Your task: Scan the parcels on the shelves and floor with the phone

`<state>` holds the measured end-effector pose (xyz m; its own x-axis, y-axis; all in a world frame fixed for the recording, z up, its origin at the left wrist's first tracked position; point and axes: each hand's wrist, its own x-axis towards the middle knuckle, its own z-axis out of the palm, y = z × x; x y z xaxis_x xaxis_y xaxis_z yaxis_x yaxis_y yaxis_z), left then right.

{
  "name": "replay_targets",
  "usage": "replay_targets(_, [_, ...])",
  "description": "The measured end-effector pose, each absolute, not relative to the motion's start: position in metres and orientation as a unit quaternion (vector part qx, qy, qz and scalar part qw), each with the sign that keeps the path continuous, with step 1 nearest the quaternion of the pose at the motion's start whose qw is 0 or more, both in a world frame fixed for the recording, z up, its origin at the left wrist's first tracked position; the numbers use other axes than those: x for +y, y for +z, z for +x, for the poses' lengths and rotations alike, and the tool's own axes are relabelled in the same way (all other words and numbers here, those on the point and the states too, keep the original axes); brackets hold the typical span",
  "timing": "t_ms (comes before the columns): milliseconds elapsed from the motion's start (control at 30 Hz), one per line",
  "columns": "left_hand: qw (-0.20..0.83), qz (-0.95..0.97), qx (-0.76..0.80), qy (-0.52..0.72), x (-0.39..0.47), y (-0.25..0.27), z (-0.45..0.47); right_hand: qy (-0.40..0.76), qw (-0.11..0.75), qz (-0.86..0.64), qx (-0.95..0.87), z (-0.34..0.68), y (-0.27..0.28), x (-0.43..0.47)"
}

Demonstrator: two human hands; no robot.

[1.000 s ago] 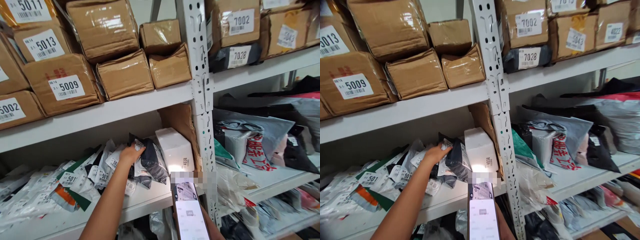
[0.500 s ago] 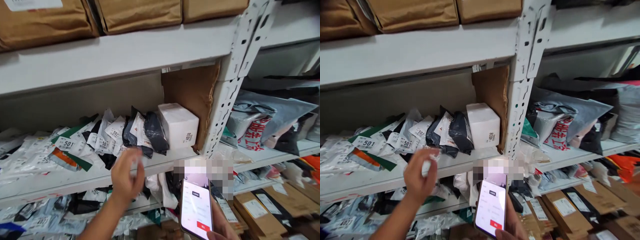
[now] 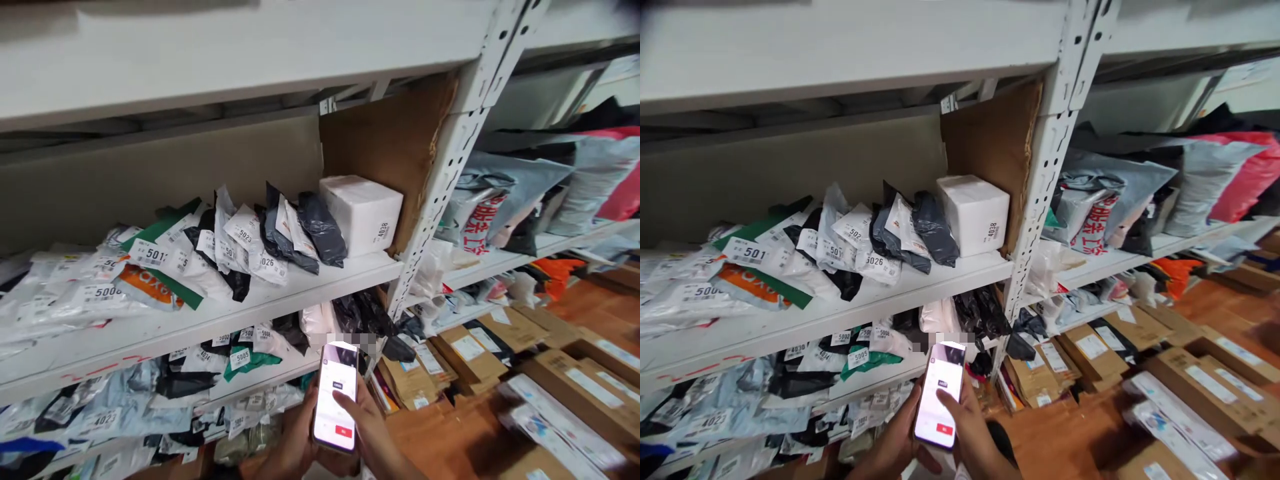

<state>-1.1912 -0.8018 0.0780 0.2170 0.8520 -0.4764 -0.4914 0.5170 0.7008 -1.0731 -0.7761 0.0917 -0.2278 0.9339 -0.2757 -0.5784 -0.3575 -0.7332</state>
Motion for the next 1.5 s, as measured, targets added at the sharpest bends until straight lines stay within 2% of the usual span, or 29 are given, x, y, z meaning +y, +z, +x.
replay_targets(200, [0.770, 0.191, 0.460, 0.400, -0.834, 0.090, -1.205, 0.665, 0.504, -0.465, -0.298, -1.093, 0.085, -0.806])
replay_targets(467, [0.780, 0.221, 0.427, 0.400, -0.858, 0.084, -1.219, 0.609, 0.531, -0.485, -0.333, -1.103, 0.083, -0.829])
replay_targets(633, [0.782, 0.211, 0.425, 0.405, -0.869, 0.086, -1.228, 0.629, 0.522, -0.473, -0.329, -1.107, 0.080, -0.839])
replay_targets(867, [0.793, 0.173, 0.405, 0.422, -0.876, 0.092, -1.243, 0.716, 0.471, -0.394, -0.332, -1.105, 0.072, -0.848])
replay_targets(1200, [0.793, 0.174, 0.376, 0.446, -0.877, 0.093, -1.247, 0.721, 0.476, -0.381, -0.330, -1.117, 0.071, -0.847])
replay_targets(1500, [0.819, 0.157, 0.298, 0.465, -0.881, 0.073, -1.258, 0.740, 0.464, -0.382, -0.302, -1.110, 0.089, -0.848])
